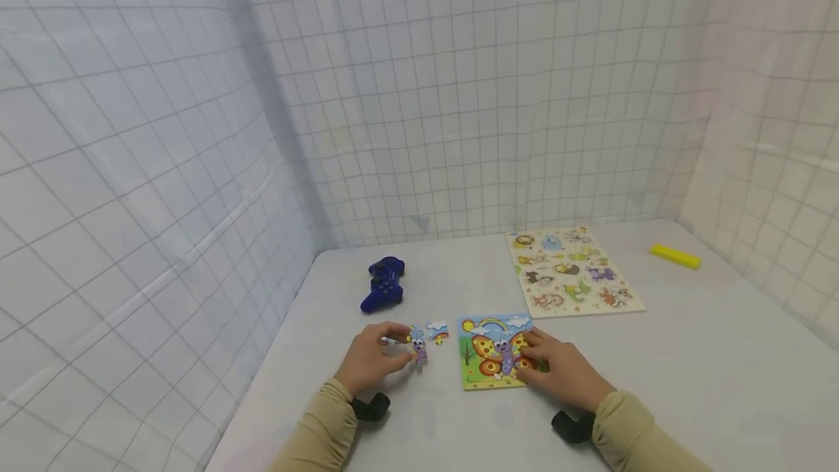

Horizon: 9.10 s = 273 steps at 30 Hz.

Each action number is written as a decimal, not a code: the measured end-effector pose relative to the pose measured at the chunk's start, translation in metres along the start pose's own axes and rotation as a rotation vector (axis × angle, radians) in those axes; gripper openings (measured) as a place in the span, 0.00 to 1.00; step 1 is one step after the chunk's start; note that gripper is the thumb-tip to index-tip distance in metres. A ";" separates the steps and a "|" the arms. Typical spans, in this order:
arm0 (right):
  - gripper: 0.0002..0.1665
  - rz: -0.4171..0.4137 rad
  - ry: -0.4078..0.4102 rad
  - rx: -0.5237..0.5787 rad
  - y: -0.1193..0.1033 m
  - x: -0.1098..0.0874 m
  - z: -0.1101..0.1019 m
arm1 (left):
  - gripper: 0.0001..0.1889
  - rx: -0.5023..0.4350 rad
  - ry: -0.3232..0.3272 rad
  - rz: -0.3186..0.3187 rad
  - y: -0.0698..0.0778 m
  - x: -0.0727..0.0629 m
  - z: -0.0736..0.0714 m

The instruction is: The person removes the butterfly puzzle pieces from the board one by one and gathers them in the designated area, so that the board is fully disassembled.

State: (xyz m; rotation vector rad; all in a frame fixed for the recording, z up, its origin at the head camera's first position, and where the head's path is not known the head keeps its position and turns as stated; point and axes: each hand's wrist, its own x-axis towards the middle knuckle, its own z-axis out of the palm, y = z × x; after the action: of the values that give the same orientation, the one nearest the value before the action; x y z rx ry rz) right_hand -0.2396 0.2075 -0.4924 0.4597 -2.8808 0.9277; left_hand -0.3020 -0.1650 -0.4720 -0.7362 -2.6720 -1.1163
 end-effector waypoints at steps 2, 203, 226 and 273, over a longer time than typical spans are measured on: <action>0.33 0.003 -0.001 0.002 0.000 0.000 -0.002 | 0.20 -0.009 -0.031 -0.015 -0.004 0.000 -0.009; 0.25 -0.374 -0.046 0.031 0.004 0.001 0.012 | 0.31 0.151 -0.313 0.128 0.056 0.009 0.071; 0.24 -0.375 -0.106 0.050 0.000 0.005 0.008 | 0.30 -0.074 -0.202 0.172 0.056 0.015 0.078; 0.24 -0.338 -0.105 0.085 0.006 -0.001 0.006 | 0.09 -0.017 -0.085 0.137 -0.039 -0.091 -0.050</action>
State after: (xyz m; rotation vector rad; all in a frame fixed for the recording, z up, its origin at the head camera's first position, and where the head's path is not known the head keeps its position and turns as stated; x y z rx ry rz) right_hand -0.2407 0.2088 -0.5010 0.9940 -2.7322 0.9919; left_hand -0.2451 -0.2577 -0.4902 -0.9742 -2.6364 -1.0977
